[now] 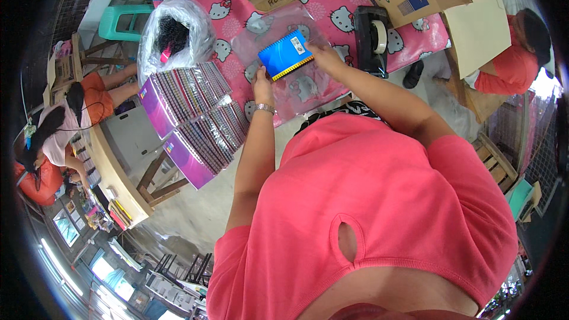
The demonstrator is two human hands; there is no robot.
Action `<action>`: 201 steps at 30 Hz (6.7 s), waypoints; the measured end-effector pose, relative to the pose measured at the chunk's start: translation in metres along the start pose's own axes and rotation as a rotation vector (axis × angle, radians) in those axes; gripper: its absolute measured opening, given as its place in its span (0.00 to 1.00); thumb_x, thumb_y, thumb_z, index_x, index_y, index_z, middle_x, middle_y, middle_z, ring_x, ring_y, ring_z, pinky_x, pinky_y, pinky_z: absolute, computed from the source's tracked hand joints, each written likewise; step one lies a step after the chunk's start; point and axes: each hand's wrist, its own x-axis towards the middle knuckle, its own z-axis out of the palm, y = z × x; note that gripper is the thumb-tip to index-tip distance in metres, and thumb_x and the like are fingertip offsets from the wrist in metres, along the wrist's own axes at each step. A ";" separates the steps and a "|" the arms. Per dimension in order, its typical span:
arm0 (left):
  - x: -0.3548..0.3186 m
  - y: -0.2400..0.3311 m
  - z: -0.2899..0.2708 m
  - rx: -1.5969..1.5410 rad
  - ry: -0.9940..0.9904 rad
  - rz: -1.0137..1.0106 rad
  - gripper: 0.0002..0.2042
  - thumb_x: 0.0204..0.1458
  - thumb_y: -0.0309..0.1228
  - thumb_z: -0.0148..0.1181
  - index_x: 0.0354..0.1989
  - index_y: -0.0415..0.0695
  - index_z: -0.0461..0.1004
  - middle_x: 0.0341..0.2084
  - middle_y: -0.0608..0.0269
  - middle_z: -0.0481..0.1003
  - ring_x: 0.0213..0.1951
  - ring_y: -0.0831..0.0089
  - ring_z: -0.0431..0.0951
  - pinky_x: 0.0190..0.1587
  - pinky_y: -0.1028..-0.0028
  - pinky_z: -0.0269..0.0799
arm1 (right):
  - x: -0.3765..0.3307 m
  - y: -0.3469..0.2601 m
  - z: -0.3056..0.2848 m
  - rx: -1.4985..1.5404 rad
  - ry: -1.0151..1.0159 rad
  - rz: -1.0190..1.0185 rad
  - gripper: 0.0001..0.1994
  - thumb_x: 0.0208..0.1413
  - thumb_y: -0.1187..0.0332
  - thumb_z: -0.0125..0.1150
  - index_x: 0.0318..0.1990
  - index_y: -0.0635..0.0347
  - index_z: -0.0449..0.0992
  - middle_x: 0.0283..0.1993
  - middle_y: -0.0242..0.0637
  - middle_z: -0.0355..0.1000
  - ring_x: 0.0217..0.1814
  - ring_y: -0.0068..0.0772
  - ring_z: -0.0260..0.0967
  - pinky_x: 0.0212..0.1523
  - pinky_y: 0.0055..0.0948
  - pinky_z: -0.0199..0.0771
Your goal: The person places individual notebooks into clear plastic bags, seals the bags with tape, and then puts the packaged notebooks into a shipping box.
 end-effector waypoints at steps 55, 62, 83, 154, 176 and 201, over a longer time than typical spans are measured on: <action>-0.059 -0.002 -0.031 0.941 -0.012 0.669 0.05 0.47 0.29 0.60 0.31 0.43 0.75 0.25 0.58 0.74 0.30 0.62 0.74 0.34 0.66 0.69 | -0.057 -0.053 -0.045 -1.349 -0.359 -0.951 0.18 0.48 0.57 0.59 0.44 0.57 0.71 0.46 0.45 0.72 0.49 0.48 0.69 0.50 0.45 0.66; -0.031 0.026 -0.033 0.566 0.533 0.572 0.08 0.48 0.26 0.60 0.35 0.37 0.73 0.31 0.57 0.74 0.35 0.70 0.73 0.38 0.73 0.68 | 0.048 -0.074 -0.076 -0.649 -0.413 -0.413 0.10 0.43 0.68 0.65 0.36 0.57 0.75 0.31 0.42 0.75 0.37 0.35 0.74 0.39 0.35 0.71; -0.074 -0.015 0.066 1.543 -0.016 0.846 0.38 0.47 0.42 0.58 0.66 0.45 0.50 0.66 0.57 0.50 0.68 0.57 0.45 0.66 0.49 0.36 | 0.126 -0.111 0.056 -1.200 -0.718 -0.423 0.37 0.56 0.37 0.37 0.56 0.63 0.68 0.58 0.52 0.65 0.60 0.52 0.61 0.60 0.47 0.56; -0.024 0.108 0.053 1.948 0.170 0.478 0.15 0.42 0.40 0.58 0.39 0.51 0.78 0.44 0.62 0.73 0.50 0.63 0.70 0.54 0.39 0.49 | -0.002 -0.062 0.020 -1.202 0.029 -0.944 0.09 0.52 0.67 0.48 0.37 0.53 0.74 0.44 0.34 0.69 0.52 0.33 0.63 0.54 0.38 0.56; -0.010 0.057 0.064 1.545 -0.024 0.964 0.18 0.40 0.27 0.60 0.43 0.37 0.71 0.37 0.54 0.70 0.44 0.57 0.70 0.49 0.64 0.66 | -0.068 -0.021 -0.015 -1.060 0.099 -0.735 0.20 0.49 0.56 0.56 0.49 0.52 0.72 0.59 0.41 0.61 0.63 0.42 0.55 0.64 0.54 0.45; -0.025 0.039 0.074 1.990 -0.138 0.984 0.11 0.51 0.28 0.47 0.34 0.32 0.73 0.32 0.48 0.76 0.33 0.56 0.79 0.32 0.65 0.77 | -0.130 0.019 -0.134 -0.350 0.851 -0.350 0.12 0.52 0.62 0.59 0.42 0.56 0.77 0.39 0.41 0.72 0.39 0.34 0.70 0.39 0.29 0.70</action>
